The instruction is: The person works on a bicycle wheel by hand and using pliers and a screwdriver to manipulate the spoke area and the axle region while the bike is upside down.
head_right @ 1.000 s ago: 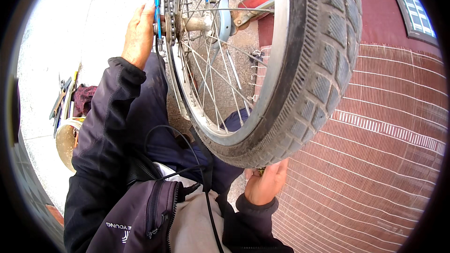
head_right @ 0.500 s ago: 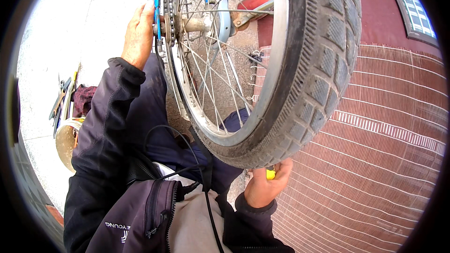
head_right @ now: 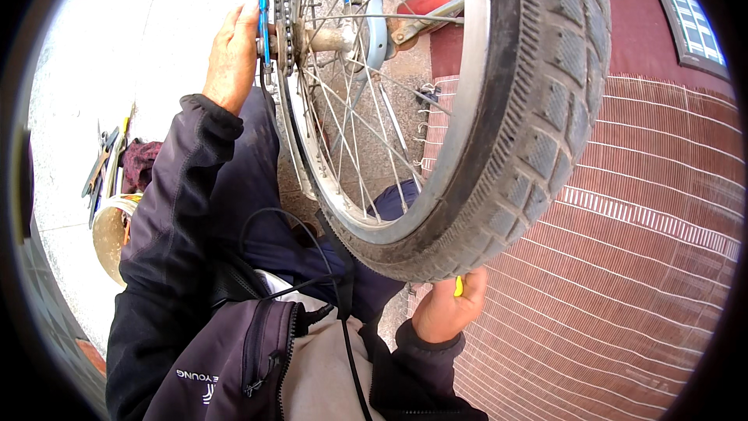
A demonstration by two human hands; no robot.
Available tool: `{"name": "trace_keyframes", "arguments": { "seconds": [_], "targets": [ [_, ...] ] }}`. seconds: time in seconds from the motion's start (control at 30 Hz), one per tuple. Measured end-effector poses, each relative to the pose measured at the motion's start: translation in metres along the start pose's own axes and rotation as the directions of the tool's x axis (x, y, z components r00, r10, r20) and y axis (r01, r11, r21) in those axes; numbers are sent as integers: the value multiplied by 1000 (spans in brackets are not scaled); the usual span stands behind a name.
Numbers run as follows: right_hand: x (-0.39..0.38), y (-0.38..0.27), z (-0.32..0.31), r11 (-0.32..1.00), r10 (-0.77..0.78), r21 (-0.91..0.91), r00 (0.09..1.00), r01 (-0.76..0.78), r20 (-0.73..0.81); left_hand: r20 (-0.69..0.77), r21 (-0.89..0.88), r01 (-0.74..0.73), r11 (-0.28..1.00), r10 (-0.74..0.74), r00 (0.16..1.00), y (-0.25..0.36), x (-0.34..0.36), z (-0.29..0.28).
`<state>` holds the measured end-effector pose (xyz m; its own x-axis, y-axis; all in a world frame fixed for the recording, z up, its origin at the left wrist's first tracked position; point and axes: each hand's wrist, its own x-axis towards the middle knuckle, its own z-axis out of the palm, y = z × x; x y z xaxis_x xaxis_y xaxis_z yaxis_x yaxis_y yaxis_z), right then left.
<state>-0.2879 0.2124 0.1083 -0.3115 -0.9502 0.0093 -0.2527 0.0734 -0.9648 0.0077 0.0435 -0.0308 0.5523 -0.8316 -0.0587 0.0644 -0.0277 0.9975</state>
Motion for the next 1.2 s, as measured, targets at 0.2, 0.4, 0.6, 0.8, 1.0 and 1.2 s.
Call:
{"name": "trace_keyframes", "arguments": {
  "seconds": [0.2,0.4,0.6,0.8,1.0,1.2],
  "targets": [
    [1,-5,1,962,82,250,988,-113,133,6,-4,-4,1000,4,1000,-4,2,0],
    [-2,-7,7,996,41,74,997,-46,69,8,-6,-6,1000,6,1000,-5,2,0],
    [-3,1,4,999,-41,-4,999,41,-12,14,15,-21,1000,21,1000,-6,4,-1],
    [-6,-4,5,975,169,146,985,-166,-14,-12,26,-28,999,28,1000,4,-2,0],
    [-7,-9,7,996,59,61,992,-66,113,-29,15,-41,999,42,999,-4,2,0],
    [-6,-5,5,999,-17,-47,999,18,30,5,28,-32,999,32,999,1,0,0]
  ]
}}
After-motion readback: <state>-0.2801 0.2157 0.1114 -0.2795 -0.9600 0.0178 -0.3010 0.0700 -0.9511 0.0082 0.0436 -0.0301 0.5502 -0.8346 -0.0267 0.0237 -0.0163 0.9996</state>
